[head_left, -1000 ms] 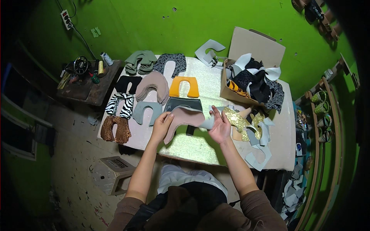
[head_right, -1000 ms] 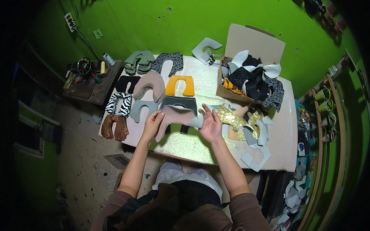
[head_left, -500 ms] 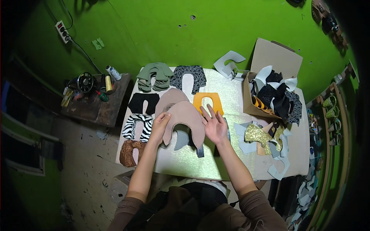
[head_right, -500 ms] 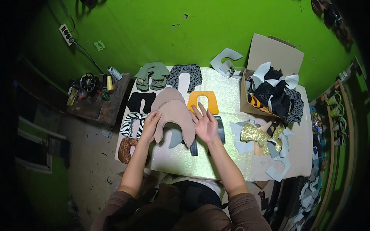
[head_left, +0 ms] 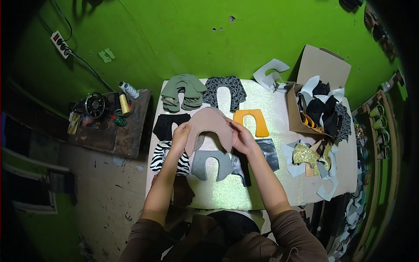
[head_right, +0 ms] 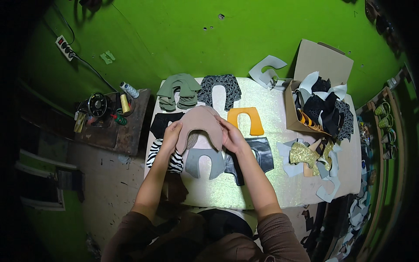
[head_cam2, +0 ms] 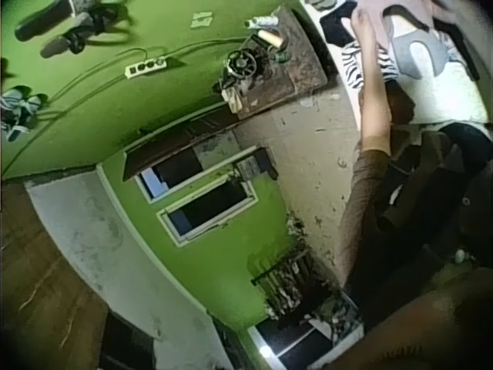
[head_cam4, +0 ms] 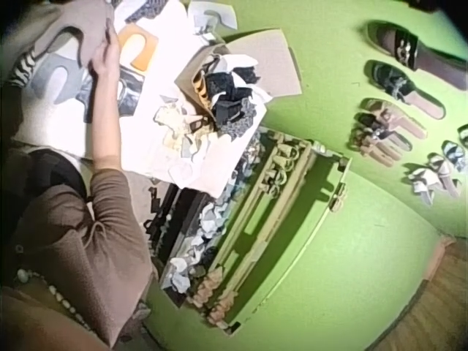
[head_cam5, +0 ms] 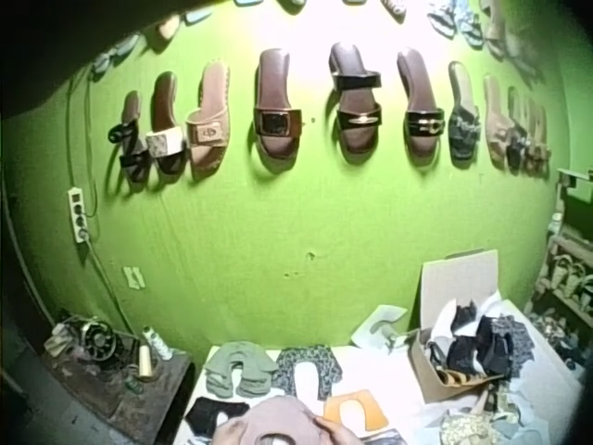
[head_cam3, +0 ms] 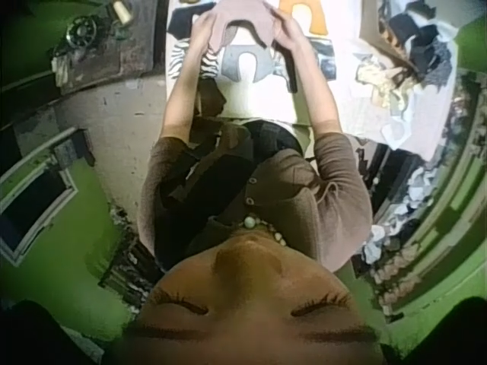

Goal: Organizing and inspecting various shoe uppers of different colors and patterns on a workbench.

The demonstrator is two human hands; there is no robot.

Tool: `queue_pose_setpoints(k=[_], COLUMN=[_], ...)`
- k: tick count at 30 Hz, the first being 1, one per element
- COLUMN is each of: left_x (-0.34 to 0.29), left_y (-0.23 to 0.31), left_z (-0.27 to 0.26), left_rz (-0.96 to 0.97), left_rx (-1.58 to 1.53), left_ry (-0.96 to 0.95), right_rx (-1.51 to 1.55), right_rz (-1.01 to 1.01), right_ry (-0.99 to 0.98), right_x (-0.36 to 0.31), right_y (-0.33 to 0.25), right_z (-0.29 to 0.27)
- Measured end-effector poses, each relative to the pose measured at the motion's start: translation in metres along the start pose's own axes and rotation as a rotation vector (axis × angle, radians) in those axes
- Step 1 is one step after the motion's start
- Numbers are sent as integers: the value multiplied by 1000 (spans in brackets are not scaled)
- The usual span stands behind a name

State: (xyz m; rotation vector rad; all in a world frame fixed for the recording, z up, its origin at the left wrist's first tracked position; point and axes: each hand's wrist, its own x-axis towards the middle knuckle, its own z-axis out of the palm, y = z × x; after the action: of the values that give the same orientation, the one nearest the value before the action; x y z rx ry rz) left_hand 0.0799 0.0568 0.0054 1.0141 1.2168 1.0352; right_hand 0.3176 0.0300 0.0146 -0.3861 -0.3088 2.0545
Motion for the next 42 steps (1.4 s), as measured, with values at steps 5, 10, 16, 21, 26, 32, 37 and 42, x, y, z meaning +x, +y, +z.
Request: queue_pose_setpoints(k=[5,10,16,21,26,32,37,42], left_x=[22,32,32,24,20,26,-5,-16], left_y=[0,-2,-1,15,32,-13,-31,-34], left_z=[3,3,-11,-22,-17,-1,16,18], left_rz=[-95,-133,-354,-248,-147,233,737,713], left_rx=[-34,-166,-717,-952,-1016,191,1411,1434], left_ry=[-51,-91,-261,-288,-321,-269,-165,-109], right_rx=[-118,-170,-207,-295,-663,-2121,-2433,-2183], right_rz=[-91,-74,-94,-139,-320,-413,-403,-311], right_ry=[187,268,412,409,500,419,330,278], right_x=[18,29,28,21,23,18,15,8], right_y=[-7,-5,-2,-8,-8,26,50,37], right_z=[1,-9,-18,-12,-9,-3,-31,-17])
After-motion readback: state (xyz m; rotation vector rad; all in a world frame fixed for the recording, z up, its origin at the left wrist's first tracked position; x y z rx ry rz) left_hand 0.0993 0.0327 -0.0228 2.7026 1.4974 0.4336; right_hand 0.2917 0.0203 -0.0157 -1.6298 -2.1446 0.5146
